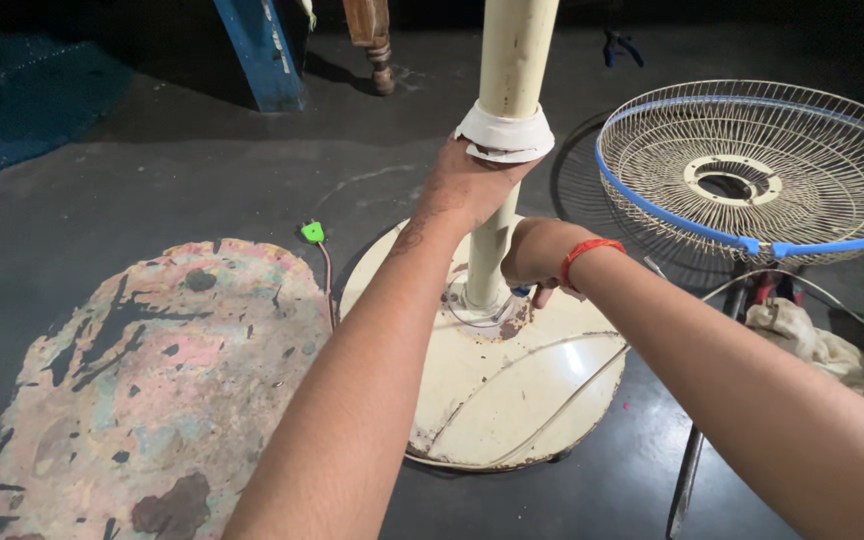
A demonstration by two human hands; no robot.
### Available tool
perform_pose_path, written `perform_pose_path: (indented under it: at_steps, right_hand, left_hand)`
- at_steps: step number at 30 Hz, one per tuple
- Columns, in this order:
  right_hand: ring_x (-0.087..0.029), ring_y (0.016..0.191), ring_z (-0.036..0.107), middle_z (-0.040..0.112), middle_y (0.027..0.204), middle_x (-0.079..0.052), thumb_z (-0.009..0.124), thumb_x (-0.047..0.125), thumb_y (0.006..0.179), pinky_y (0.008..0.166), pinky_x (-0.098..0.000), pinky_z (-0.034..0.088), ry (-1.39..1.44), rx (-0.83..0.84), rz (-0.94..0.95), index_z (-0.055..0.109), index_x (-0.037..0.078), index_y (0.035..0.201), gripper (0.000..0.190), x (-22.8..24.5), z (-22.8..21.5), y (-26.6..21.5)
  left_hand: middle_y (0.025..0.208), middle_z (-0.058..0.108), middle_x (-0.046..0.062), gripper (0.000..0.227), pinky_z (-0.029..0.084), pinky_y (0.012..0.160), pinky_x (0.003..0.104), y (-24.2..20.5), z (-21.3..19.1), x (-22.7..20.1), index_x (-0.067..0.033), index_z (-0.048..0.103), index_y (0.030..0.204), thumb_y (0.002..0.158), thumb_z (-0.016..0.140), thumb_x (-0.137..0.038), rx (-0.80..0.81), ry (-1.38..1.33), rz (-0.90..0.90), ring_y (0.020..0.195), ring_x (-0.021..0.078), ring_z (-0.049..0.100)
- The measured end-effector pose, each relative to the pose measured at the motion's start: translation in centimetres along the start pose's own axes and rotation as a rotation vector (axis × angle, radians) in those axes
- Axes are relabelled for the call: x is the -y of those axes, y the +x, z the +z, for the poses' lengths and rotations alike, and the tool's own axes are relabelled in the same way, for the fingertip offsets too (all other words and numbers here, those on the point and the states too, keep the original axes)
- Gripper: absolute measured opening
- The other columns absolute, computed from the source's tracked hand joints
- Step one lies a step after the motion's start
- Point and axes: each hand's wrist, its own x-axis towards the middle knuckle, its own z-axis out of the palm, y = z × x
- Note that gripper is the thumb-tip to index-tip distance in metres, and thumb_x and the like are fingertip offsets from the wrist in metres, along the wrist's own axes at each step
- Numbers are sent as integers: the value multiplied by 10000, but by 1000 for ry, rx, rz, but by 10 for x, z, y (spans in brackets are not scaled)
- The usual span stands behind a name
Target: The person uses a screwdriver to tighten a screw at the base of a standing fan, securing the pole to the base. The person holds the pole steady with one hand while turning the screwdriver with the other.
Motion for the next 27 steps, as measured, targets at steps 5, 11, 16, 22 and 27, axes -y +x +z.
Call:
perform_pose_path:
  at_steps: [5,11,16,22,27]
  right_hand:
    - [-170,701,769,769,952,-52,671,145,873,611,-345,593,-136,-154,-96,678,165,1214,342,4,6,-9]
    - [-203,757,754,806,844,-92,806,201,770,730,-373,588,-282,-232,-298,731,52,1040,317,-12,2,-15]
    - [-259,872,760,766,932,-97,790,253,782,792,-395,601,-323,-238,-262,752,69,1004,291,-20,1,-9]
    - [-297,1029,698,743,1020,-94,746,244,777,868,-418,560,-512,-319,-477,714,100,1020,285,-18,7,3]
    - [-288,1022,698,741,1015,-97,725,244,795,869,-420,561,-627,-317,-604,719,83,998,259,-21,3,4]
  left_hand:
    - [1200,764,12,709,583,928,390,-1,3,2,-223,671,1270,658,817,-550,-26,10,-9,1100,220,732]
    - [1139,783,39,686,597,938,374,8,9,13,-190,708,1197,654,824,-593,-59,118,82,1082,233,749]
    - [1114,767,90,687,589,908,406,17,17,30,-158,724,1165,671,818,-626,-172,150,290,1064,290,728]
    - [1091,761,130,644,577,901,452,30,28,47,-153,754,1129,726,783,-655,-256,220,465,1039,335,718]
    - [1087,770,117,611,586,906,450,29,31,50,-166,760,1130,751,782,-645,-264,198,493,1031,329,727]
